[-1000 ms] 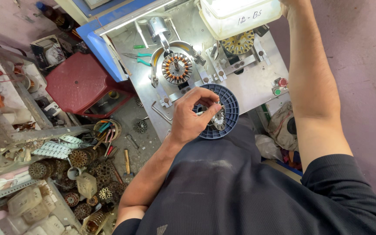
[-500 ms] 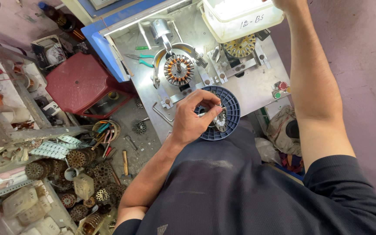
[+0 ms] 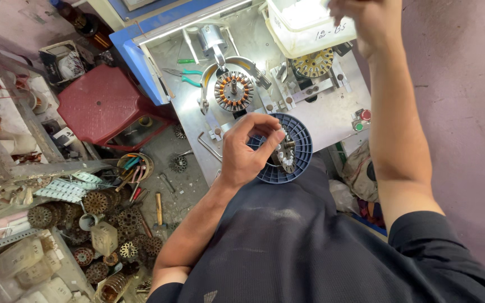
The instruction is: The person inserts small white plastic spacers into the slots of a circular metal rotor component. They repeatedly pick spacers from a container and place them into the rotor, then place the rotor on a stool and handle other motor parts.
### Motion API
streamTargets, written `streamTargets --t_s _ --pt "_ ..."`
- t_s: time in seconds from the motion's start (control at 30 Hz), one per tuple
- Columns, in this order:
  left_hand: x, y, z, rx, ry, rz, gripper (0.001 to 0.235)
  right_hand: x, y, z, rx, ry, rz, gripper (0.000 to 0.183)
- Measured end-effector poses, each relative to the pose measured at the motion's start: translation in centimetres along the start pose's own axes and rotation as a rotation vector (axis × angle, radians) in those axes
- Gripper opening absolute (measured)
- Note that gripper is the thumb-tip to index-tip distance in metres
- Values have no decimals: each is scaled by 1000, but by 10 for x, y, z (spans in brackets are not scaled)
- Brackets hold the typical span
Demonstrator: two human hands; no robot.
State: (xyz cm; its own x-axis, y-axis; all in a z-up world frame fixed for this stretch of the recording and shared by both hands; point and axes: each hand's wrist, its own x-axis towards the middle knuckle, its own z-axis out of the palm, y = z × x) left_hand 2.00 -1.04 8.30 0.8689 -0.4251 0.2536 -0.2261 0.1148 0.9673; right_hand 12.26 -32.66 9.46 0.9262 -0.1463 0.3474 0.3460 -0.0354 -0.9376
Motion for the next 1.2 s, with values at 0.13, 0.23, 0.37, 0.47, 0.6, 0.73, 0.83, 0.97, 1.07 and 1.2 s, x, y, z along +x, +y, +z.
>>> streamTargets --t_s 0.13,0.23,0.37,0.47,0.6,0.73,0.83,0.97,1.07,1.2 --pt "6 1 0 1 78 79 22 -82 -30 51 -129 -193 112 11" --pt "6 2 1 149 117 200 14 -129 -49 91 -82 -237 144 13" --pt "0 2 2 180 93 177 14 -156 -63 117 30 -63 183 11" --pt "-4 1 3 169 74 173 16 -171 -67 118 48 17 210 10" --pt "-8 1 4 241 28 304 14 -184 -65 111 -106 12 138 12" --pt "-12 1 5 223 -11 311 13 -190 -66 105 -33 -37 224 11" --pt "-15 1 4 239 -13 295 13 -191 -67 104 -66 -75 174 13" --pt "-18 3 2 214 -31 279 14 -190 -71 105 -221 -113 72 14" --pt "-20 4 -2 179 -51 264 15 -188 -74 107 -337 -140 -36 16" --pt "-22 3 -6 136 -111 251 15 -188 -76 106 -396 -200 -51 13"
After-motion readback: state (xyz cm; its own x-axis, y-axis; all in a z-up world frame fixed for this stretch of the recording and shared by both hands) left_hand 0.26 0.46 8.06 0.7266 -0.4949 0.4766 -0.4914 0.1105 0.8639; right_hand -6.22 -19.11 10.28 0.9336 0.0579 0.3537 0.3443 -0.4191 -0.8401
